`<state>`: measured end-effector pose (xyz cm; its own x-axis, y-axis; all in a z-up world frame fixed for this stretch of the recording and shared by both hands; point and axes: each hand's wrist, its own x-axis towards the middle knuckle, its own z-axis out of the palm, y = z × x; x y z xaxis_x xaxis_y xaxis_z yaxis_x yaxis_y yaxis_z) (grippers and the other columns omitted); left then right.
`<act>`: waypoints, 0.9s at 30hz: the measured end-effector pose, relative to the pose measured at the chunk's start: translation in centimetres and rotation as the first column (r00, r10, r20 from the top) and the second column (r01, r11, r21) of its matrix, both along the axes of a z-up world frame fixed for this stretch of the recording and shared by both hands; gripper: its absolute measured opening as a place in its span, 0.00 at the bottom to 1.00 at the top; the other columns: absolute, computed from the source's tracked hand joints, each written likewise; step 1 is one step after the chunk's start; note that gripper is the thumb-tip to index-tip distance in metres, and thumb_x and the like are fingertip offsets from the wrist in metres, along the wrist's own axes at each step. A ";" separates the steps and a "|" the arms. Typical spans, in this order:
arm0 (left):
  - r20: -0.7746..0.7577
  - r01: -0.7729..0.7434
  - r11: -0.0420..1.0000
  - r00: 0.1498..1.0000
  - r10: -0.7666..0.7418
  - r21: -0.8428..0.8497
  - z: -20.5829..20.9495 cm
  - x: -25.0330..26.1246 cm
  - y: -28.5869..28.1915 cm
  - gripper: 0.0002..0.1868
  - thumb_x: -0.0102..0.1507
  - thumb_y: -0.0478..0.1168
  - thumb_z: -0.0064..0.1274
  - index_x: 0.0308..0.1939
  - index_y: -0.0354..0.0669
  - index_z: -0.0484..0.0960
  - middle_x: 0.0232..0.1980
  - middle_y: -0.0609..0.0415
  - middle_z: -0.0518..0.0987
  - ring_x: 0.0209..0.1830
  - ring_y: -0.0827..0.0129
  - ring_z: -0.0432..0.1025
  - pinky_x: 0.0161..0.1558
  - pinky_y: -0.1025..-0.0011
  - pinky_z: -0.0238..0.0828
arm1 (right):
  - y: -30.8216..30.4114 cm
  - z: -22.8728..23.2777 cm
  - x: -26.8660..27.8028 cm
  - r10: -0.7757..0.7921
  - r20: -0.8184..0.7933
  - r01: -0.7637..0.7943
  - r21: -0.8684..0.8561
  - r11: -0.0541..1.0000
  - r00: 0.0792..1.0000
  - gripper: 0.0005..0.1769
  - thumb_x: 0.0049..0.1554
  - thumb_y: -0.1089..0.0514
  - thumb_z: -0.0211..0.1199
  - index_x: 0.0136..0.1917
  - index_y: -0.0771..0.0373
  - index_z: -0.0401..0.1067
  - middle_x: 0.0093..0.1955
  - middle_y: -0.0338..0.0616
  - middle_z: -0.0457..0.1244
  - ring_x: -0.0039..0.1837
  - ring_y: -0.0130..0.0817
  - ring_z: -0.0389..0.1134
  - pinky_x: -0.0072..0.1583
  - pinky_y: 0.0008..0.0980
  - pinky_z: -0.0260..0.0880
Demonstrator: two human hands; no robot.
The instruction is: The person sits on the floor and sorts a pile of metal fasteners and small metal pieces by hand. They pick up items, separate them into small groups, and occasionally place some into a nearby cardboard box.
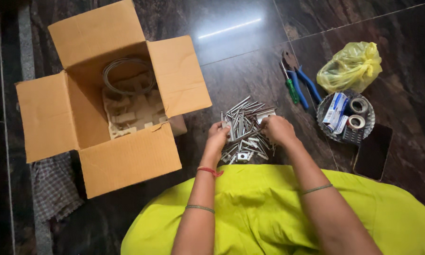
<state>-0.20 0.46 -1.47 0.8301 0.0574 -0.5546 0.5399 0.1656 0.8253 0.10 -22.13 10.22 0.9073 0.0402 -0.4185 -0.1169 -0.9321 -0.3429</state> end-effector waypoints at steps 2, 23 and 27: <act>0.022 -0.001 1.000 1.000 0.001 0.003 0.0 0.1 -0.1 0.18 0.64 0.37 0.56 0.57 0.36 0.77 0.41 0.53 0.83 0.32 0.72 0.73 0.34 0.74 0.69 | -0.4 0.2 0.6 -0.035 -0.047 0.037 0.044 0.998 0.998 0.12 0.51 0.52 0.71 0.51 0.48 0.82 0.51 0.42 0.72 0.56 0.45 0.73 0.57 0.44 0.72; 0.055 -0.068 0.998 0.996 0.068 0.002 -1.5 0.4 0.2 0.16 0.65 0.37 0.53 0.57 0.38 0.76 0.46 0.53 0.82 0.41 0.71 0.75 0.43 0.73 0.72 | -0.3 3.1 2.7 -0.347 -0.522 0.613 0.751 0.244 0.779 0.06 0.63 0.58 0.55 0.51 0.61 0.67 0.50 0.48 0.70 0.53 0.38 0.72 0.58 0.41 0.74; 0.102 -0.200 0.978 0.976 0.194 0.059 -1.3 0.5 0.2 0.16 0.65 0.38 0.57 0.57 0.38 0.76 0.47 0.53 0.81 0.44 0.73 0.75 0.45 0.75 0.71 | -1.7 2.0 3.6 -0.454 -0.556 0.612 0.790 -0.030 0.696 0.06 0.66 0.57 0.51 0.52 0.61 0.65 0.49 0.49 0.66 0.55 0.43 0.71 0.60 0.46 0.74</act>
<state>0.28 0.64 -2.77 0.8475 0.2603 -0.4625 0.4206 0.2021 0.8844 3.73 -23.87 12.25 0.8132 -0.0405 -0.5806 -0.5231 0.3862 -0.7597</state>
